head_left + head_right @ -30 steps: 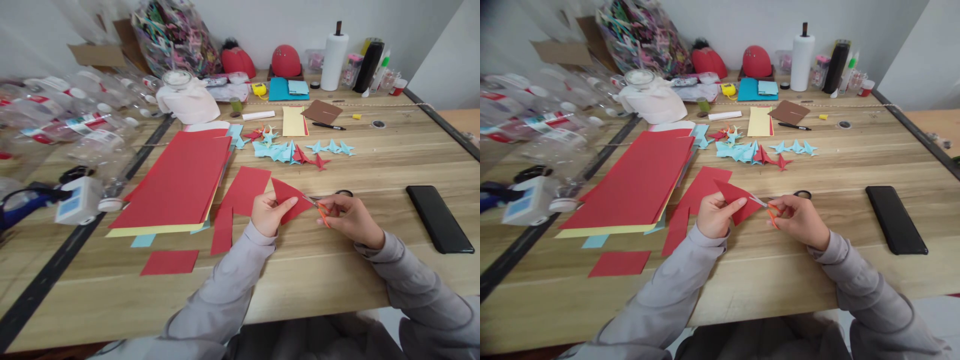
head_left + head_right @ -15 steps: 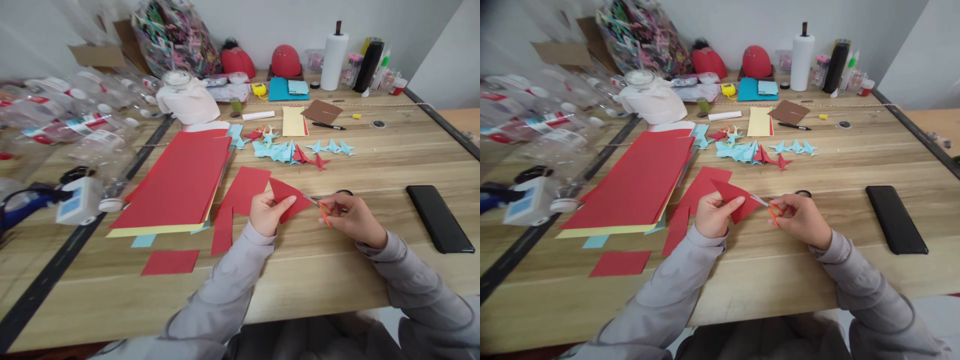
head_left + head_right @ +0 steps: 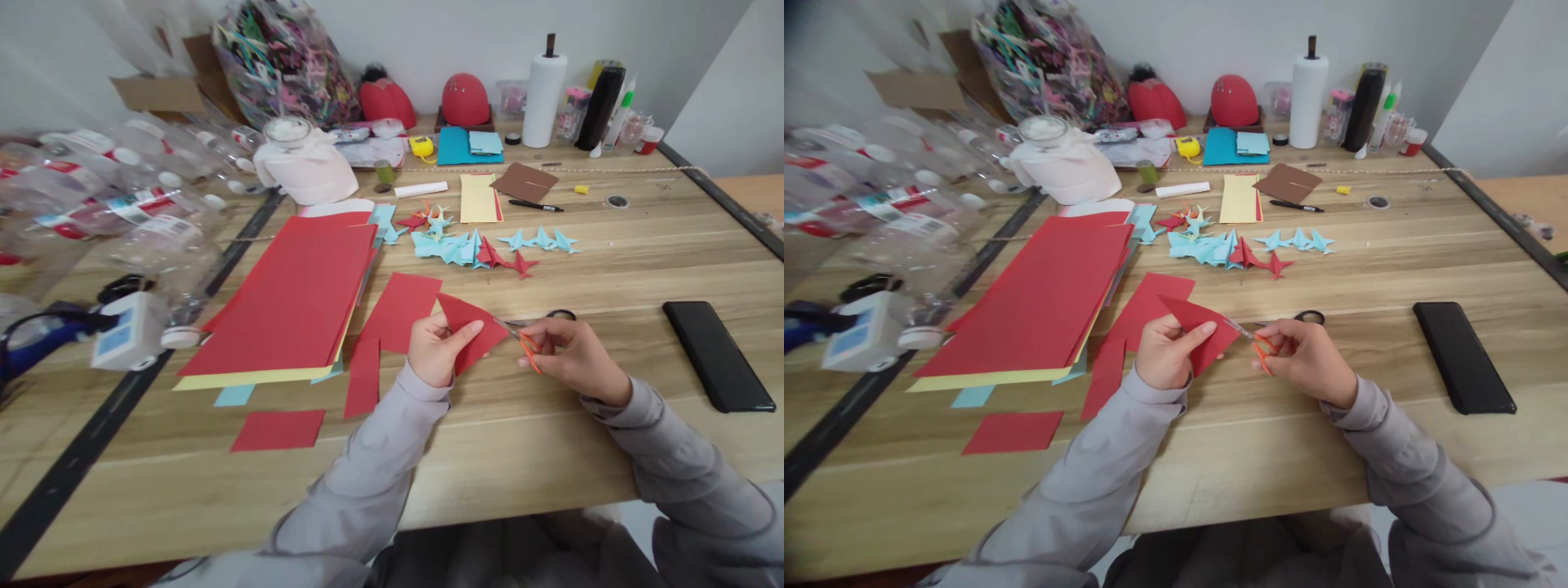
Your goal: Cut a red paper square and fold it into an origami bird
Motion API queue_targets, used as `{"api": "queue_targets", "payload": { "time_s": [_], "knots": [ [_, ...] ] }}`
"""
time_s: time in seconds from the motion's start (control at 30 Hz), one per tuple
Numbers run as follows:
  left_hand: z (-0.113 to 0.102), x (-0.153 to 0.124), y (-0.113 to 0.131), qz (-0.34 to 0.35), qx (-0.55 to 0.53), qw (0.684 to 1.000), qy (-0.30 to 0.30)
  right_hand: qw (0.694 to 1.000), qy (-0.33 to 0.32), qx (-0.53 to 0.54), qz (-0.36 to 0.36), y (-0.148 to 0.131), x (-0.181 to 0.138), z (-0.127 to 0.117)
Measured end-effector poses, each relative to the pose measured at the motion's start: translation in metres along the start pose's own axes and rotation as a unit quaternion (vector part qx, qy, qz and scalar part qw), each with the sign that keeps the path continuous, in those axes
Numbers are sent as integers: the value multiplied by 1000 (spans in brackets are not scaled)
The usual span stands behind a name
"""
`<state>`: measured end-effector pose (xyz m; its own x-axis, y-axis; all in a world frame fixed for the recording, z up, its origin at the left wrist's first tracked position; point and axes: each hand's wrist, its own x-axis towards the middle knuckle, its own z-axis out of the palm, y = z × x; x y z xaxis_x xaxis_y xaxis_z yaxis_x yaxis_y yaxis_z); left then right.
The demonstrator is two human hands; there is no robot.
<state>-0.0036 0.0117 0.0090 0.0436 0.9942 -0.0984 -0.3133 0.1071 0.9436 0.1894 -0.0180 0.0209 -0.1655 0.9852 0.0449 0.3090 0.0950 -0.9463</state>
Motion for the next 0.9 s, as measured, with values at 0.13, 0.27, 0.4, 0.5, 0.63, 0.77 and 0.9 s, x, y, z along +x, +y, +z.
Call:
{"api": "queue_targets", "payload": {
  "time_s": [0.13, 0.27, 0.4, 0.5, 0.63, 0.77, 0.9],
  "knots": [
    [0, 0, -1, 2, -4, 1000, -4, 1000, 3, 9, -1, 1, 0, 1],
    [-1, 0, -1, 4, 4, 1000, -4, 1000, 5, 10, -4, 2, 0, 2],
    [-1, -1, -2, 5, 6, 1000, -8, 1000, 5, 14, -1, 3, 0, 2],
    [-1, -1, -2, 8, 7, 1000, -2, 1000, 2, 24, -1, 2, 0, 2],
    [-1, 0, -2, 11, 3, 1000, -4, 1000, 2, 26, 4, 3, 0, 2],
    [-1, 0, -2, 11, -2, 1000, -7, 1000, 2, 28, 7, 4, 0, 2],
    [1, -1, -2, 4, -1, 1000, -2, 999, -1, 43, 5, 3, 0, 2]
  ]
}}
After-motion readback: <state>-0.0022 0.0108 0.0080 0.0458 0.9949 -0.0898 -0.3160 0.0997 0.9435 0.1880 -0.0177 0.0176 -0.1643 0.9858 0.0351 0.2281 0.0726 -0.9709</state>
